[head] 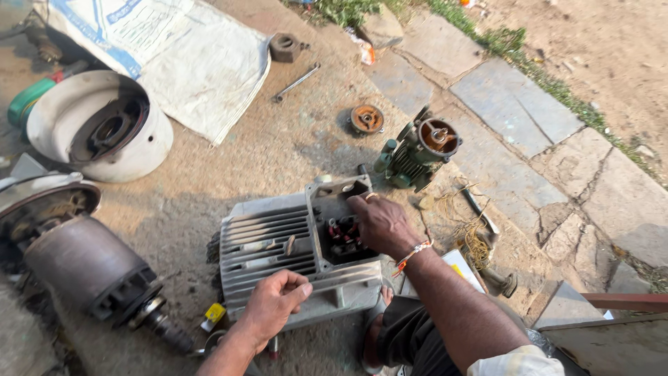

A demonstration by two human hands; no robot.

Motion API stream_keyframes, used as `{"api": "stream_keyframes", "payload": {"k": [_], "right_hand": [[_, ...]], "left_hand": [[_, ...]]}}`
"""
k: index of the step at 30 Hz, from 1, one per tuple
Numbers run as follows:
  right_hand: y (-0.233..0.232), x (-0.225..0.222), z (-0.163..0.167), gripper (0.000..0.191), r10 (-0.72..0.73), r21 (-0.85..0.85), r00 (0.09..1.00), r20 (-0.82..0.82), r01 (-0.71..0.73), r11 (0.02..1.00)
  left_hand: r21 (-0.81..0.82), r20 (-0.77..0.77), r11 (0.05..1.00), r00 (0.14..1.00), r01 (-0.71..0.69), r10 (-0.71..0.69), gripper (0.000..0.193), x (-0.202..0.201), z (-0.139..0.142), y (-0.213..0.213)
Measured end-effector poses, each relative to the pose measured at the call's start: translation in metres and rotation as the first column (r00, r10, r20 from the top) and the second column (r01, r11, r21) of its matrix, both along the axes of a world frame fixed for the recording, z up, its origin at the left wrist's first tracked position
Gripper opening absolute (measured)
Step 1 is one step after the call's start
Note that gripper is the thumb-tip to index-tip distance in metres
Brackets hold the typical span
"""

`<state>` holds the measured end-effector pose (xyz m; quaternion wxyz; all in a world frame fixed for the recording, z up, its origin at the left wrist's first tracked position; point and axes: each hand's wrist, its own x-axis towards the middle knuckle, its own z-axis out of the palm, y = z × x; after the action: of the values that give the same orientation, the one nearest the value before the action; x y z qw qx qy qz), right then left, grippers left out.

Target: The person is repairing an electric motor by hand. They are manipulating wires and components inside the motor casing.

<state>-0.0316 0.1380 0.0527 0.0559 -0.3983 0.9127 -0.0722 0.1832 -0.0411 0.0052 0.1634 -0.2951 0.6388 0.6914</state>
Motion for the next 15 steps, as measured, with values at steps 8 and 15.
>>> {"api": "stream_keyframes", "payload": {"k": [8, 15], "right_hand": [[0.0012, 0.0004, -0.0044, 0.026, 0.037, -0.123, 0.997, -0.063, -0.044, 0.991], [0.0033, 0.0013, -0.0046, 0.023, 0.018, -0.062, 0.999, -0.037, -0.02, 0.998]], "left_hand": [[-0.013, 0.077, 0.999, 0.996, 0.049, -0.048, 0.034, -0.0041, -0.0033, -0.0018], [-0.005, 0.086, 0.998, 0.994, 0.06, -0.059, 0.033, -0.0038, 0.0004, -0.0019]]}}
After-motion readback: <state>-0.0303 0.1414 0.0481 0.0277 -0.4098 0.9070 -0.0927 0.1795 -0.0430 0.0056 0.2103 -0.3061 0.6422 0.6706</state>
